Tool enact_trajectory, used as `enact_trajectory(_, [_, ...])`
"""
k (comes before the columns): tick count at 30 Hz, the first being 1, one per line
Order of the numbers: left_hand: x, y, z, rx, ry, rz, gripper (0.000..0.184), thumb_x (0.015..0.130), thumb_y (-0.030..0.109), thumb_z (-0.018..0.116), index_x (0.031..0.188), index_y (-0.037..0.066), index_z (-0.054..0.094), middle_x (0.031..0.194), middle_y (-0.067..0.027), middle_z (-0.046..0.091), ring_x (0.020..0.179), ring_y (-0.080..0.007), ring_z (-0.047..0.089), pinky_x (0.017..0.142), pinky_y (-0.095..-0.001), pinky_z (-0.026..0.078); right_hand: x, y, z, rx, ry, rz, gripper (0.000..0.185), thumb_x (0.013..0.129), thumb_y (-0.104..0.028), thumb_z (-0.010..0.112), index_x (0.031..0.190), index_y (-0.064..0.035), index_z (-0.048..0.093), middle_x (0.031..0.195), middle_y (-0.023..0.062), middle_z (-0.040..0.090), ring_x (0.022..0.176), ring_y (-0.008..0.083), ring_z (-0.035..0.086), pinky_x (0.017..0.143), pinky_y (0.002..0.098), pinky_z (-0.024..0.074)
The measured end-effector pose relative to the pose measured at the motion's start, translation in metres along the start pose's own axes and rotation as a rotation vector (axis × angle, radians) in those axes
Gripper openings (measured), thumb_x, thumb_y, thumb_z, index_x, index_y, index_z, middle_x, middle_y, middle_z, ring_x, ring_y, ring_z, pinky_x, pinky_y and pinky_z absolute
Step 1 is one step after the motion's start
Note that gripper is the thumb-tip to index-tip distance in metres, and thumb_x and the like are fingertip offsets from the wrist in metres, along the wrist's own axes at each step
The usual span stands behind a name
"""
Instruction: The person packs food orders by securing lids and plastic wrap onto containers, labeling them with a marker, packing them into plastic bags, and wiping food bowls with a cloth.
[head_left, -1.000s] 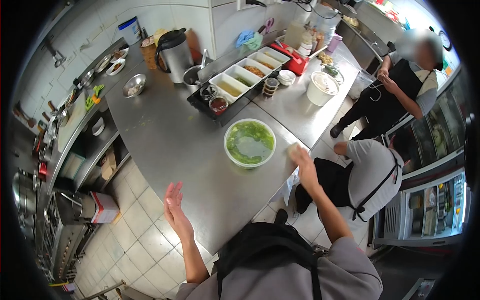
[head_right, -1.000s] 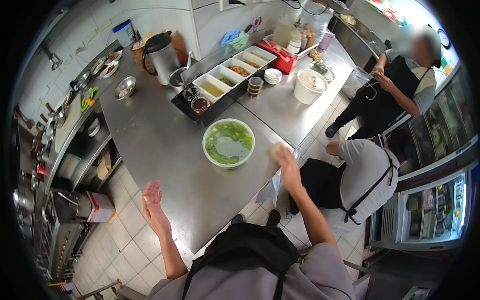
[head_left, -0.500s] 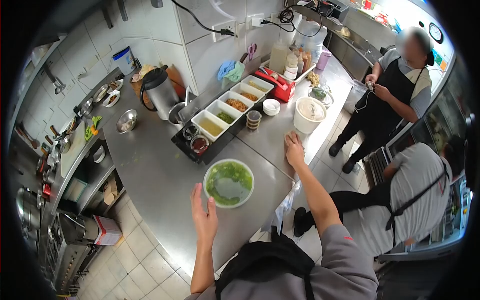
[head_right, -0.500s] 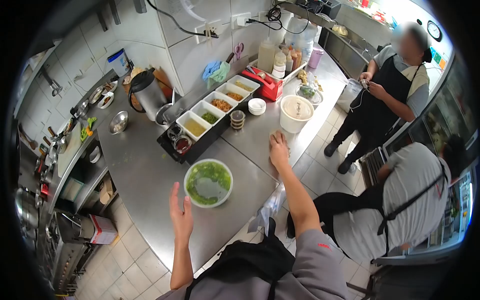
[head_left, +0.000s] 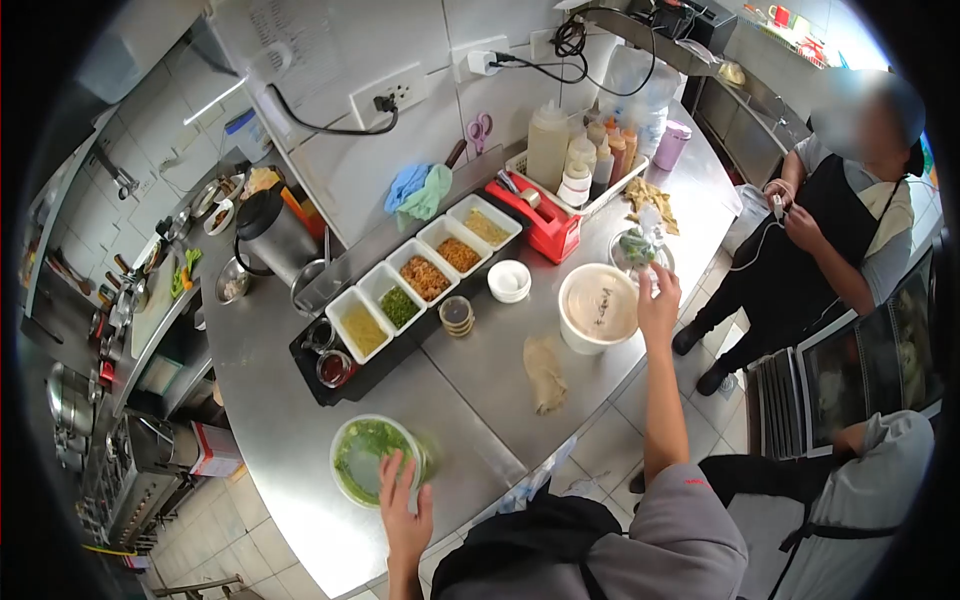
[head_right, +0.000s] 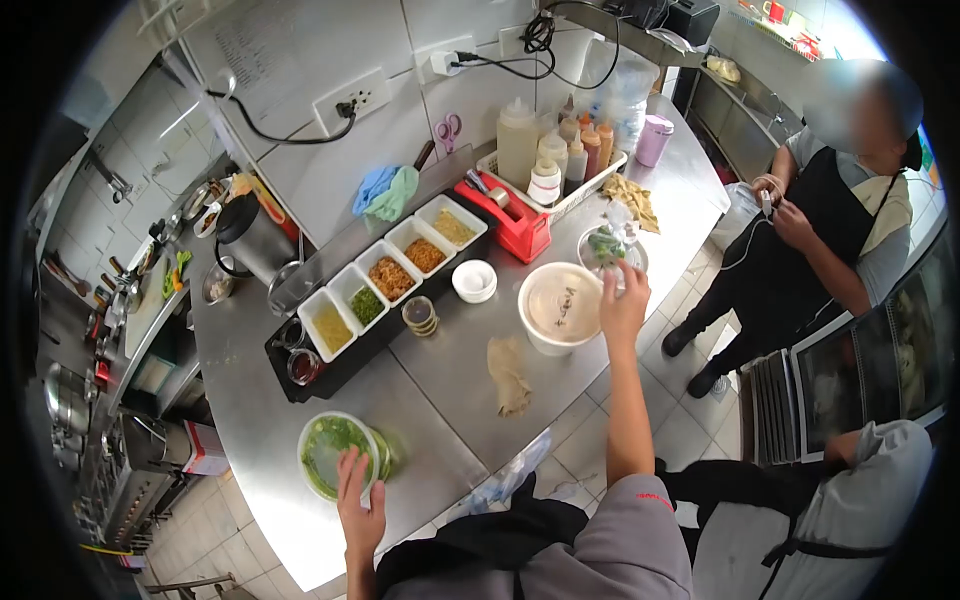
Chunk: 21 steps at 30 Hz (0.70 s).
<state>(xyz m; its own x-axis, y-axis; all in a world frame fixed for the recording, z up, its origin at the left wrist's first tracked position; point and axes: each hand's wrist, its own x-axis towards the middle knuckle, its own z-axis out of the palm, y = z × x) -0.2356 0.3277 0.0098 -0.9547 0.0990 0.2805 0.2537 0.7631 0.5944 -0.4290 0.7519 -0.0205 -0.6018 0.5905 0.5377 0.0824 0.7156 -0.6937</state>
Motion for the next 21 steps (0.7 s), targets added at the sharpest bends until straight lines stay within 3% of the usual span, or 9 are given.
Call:
enact_trajectory(3, [0.012, 0.028, 0.022, -0.238, -0.12, -0.112, 0.035, 0.088, 0.014, 0.053, 0.12, 0.002, 0.051, 0.12, -0.0158, 0.053, 0.114, -0.0269, 0.048, 0.096, -0.0365, 0.036, 0.019, 0.044, 0.003, 0.029, 0.058, 0.3, 0.043, 0.083, -0.027, 0.059, 0.116, 0.001, 0.051, 0.097, 0.0214, 0.055, 0.092, 0.0284, 0.052, 0.082, 0.0368, 0.0417])
enact_trajectory(4, [0.015, 0.036, 0.031, -0.312, -0.201, -0.162, 0.034, 0.089, 0.014, 0.052, 0.12, 0.002, 0.051, 0.12, -0.0146, 0.054, 0.111, -0.0246, 0.05, 0.094, -0.0349, 0.038, 0.022, 0.089, 0.022, -0.145, 0.185, 0.125, 0.051, 0.085, -0.028, 0.056, 0.124, 0.0027, 0.042, 0.092, 0.0194, 0.054, 0.076, 0.0229, 0.056, 0.065, 0.0312, 0.0475])
enact_trajectory(6, [0.032, 0.051, 0.066, -0.716, -0.281, -0.195, 0.036, 0.091, 0.016, 0.049, 0.124, 0.003, 0.048, 0.119, -0.0108, 0.054, 0.107, -0.0189, 0.052, 0.09, -0.0303, 0.04, 0.035, 0.097, 0.014, 0.524, -0.205, 0.663, 0.053, 0.086, -0.028, 0.054, 0.125, 0.0033, 0.037, 0.088, 0.0133, 0.054, 0.06, 0.0175, 0.055, 0.052, 0.0292, 0.0478])
enact_trajectory(7, [0.046, 0.062, 0.085, -0.816, -0.339, -0.209, 0.038, 0.092, 0.017, 0.048, 0.127, 0.004, 0.044, 0.12, -0.0098, 0.054, 0.105, -0.0175, 0.053, 0.088, -0.0288, 0.042, 0.037, 0.099, 0.016, 0.67, -0.23, 0.74, 0.048, 0.085, -0.024, 0.053, 0.122, 0.0029, 0.037, 0.085, 0.0118, 0.055, 0.055, 0.0175, 0.054, 0.044, 0.0273, 0.0468])
enact_trajectory(10, [0.085, 0.065, 0.175, -1.167, -0.498, -0.229, 0.056, 0.092, 0.022, 0.049, 0.139, 0.008, 0.024, 0.13, -0.0129, 0.044, 0.107, -0.0197, 0.051, 0.085, -0.03, 0.045, 0.045, 0.1, 0.013, 0.684, -0.27, 0.686, 0.037, 0.085, -0.019, 0.048, 0.113, 0.0055, 0.043, 0.08, 0.0122, 0.055, 0.052, 0.0192, 0.055, 0.046, 0.0319, 0.0512])
enact_trajectory(13, [0.115, 0.082, 0.244, -1.196, -0.538, -0.338, 0.07, 0.09, 0.027, 0.052, 0.141, 0.011, 0.008, 0.138, -0.0169, 0.029, 0.114, -0.0247, 0.045, 0.083, -0.0332, 0.047, 0.062, 0.107, 0.013, 0.547, -0.197, 0.64, 0.03, 0.084, -0.015, 0.043, 0.103, 0.0076, 0.05, 0.077, 0.0139, 0.057, 0.046, 0.0189, 0.055, 0.041, 0.0314, 0.0509])
enact_trajectory(16, [0.145, 0.102, 0.296, -0.993, -0.433, -0.182, 0.076, 0.089, 0.031, 0.052, 0.141, 0.012, 0.0, 0.14, -0.0186, 0.022, 0.12, -0.0288, 0.037, 0.083, -0.0365, 0.048, 0.096, 0.131, 0.018, 0.525, -0.169, 0.646, 0.03, 0.084, -0.014, 0.04, 0.1, 0.0089, 0.052, 0.075, 0.014, 0.058, 0.045, 0.0188, 0.056, 0.039, 0.0312, 0.0505])
enact_trajectory(20, [0.206, 0.16, 0.304, -1.095, -0.391, -0.183, 0.068, 0.09, 0.032, 0.051, 0.14, 0.011, 0.01, 0.139, -0.0179, 0.024, 0.123, -0.0272, 0.034, 0.087, -0.0371, 0.045, 0.152, 0.183, 0.02, 0.659, -0.187, 0.613, 0.028, 0.088, -0.017, 0.044, 0.1, 0.0077, 0.05, 0.068, 0.0106, 0.055, 0.041, 0.0155, 0.052, 0.035, 0.0274, 0.0474])
enact_trajectory(21, [0.216, 0.17, 0.316, -0.999, -0.342, -0.198, 0.073, 0.088, 0.038, 0.052, 0.139, 0.004, 0.012, 0.14, -0.0205, 0.023, 0.126, -0.0283, 0.031, 0.096, -0.0359, 0.037, 0.167, 0.197, 0.024, 0.673, -0.18, 0.591, 0.028, 0.089, -0.018, 0.044, 0.1, 0.0071, 0.049, 0.068, 0.0101, 0.055, 0.04, 0.0155, 0.052, 0.035, 0.0272, 0.0472])
